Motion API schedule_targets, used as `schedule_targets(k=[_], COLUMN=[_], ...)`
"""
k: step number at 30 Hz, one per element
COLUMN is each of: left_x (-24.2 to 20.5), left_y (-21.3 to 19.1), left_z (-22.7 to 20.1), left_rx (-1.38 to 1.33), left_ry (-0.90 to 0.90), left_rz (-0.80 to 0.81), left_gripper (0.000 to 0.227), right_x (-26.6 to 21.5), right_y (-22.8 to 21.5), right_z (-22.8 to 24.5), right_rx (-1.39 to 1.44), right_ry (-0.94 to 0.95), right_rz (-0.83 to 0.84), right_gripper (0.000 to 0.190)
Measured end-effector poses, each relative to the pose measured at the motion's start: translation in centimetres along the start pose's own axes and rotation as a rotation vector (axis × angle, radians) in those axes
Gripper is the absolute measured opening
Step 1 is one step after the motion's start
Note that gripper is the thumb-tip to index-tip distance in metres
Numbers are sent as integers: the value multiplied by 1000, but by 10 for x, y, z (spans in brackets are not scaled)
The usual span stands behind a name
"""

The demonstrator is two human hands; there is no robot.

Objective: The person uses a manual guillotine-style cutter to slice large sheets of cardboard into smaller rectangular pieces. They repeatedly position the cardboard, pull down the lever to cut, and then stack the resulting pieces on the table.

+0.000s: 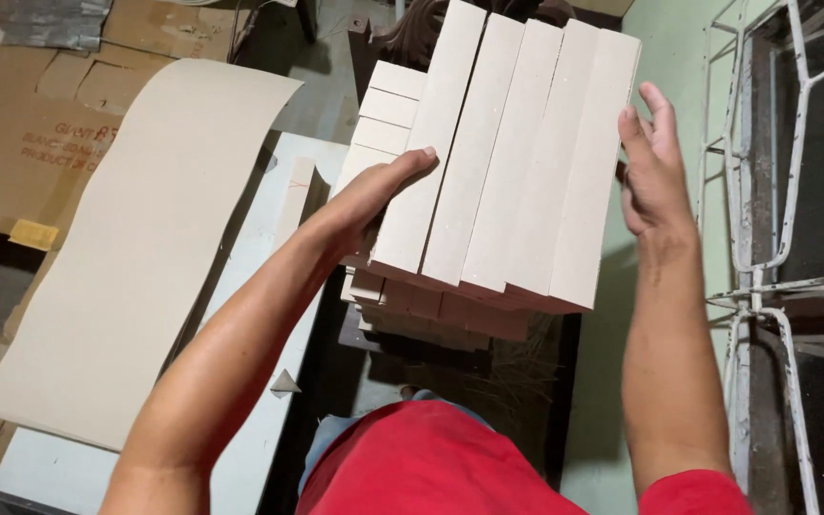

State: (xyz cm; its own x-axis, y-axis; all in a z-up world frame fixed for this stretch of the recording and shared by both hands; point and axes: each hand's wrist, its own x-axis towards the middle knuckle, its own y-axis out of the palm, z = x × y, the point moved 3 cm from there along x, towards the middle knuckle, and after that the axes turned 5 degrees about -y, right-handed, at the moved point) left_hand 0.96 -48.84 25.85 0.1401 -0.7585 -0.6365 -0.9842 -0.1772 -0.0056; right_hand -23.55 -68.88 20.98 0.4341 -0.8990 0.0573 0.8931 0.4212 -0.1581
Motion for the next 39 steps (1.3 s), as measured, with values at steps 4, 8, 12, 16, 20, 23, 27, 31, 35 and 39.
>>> schedule_targets(k=[4, 8, 12, 16, 20, 23, 27, 31, 35, 39], left_x=[-2, 17, 23, 16, 18, 29, 31, 23, 13, 6], left_y=[-1, -11, -17, -7, 0, 3, 1, -2, -5, 8], left_z=[-4, 6, 3, 1, 4, 11, 17, 19, 55, 96], left_rx=[86, 158, 222, 125, 42, -274, -269, -192, -123, -221], left_ry=[-27, 46, -8, -46, -22, 77, 91, 142, 378, 534], left_rz=[31, 103, -68, -47, -76, -32, -96, -124, -134, -232], left_gripper=[83, 86, 40, 110, 108, 100, 90, 96, 98, 88], right_x=[3, 9, 10, 0, -4, 1, 33, 32, 25, 12], right_y=[13, 9, 10, 17, 22, 25, 3, 3, 14, 23], right_z=[-16, -33, -33, -17, -12, -24, -87, -82, -67, -47], right_rx=[116, 163, 169, 162, 122, 344, 435, 475, 608, 645], right_ry=[33, 23, 8, 42, 40, 65, -142, -191, -49, 45], right_rz=[-23, -63, -61, -111, -200, -239, -185, -86, -229, -226], right_gripper=[86, 80, 80, 76, 79, 67, 61, 57, 59, 61])
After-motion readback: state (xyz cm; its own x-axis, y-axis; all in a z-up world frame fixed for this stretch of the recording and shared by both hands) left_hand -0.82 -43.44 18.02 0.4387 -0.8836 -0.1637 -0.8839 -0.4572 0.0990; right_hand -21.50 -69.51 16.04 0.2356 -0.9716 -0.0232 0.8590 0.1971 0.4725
